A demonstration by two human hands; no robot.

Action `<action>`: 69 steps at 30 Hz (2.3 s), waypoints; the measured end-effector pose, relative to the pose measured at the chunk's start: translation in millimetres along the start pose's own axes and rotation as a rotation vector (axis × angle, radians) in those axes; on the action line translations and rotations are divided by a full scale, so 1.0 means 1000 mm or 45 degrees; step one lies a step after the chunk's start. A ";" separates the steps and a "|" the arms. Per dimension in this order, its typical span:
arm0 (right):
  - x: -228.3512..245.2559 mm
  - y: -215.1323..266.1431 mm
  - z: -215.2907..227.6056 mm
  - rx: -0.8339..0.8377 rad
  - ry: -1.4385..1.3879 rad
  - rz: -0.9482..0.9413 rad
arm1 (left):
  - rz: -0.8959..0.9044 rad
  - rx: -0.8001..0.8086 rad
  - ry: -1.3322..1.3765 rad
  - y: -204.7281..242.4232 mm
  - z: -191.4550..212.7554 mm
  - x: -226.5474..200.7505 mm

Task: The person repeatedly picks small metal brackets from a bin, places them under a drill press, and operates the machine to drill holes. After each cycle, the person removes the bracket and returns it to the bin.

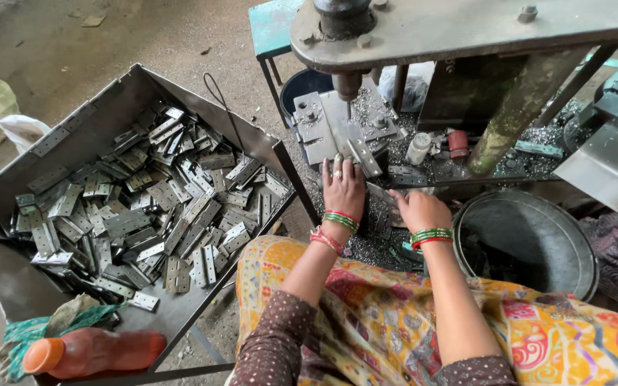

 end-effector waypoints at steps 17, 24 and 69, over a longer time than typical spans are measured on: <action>-0.003 -0.005 -0.001 -0.023 -0.036 0.009 | 0.041 0.300 -0.088 -0.057 -0.015 0.045; -0.006 -0.006 -0.004 0.029 -0.086 -0.013 | 0.390 0.546 -0.011 -0.034 -0.037 0.071; -0.026 -0.026 -0.056 0.337 0.082 0.042 | 0.247 0.565 0.029 -0.096 -0.057 0.044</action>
Point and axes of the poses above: each hand's wrist, its own y-axis away from the middle knuckle, its own z-axis out of the back of the hand, x = y × z, the point moved 6 cm from there along -y, towards the middle knuckle, and after that the axes turned 13 degrees about x, right-handed, at the moved point
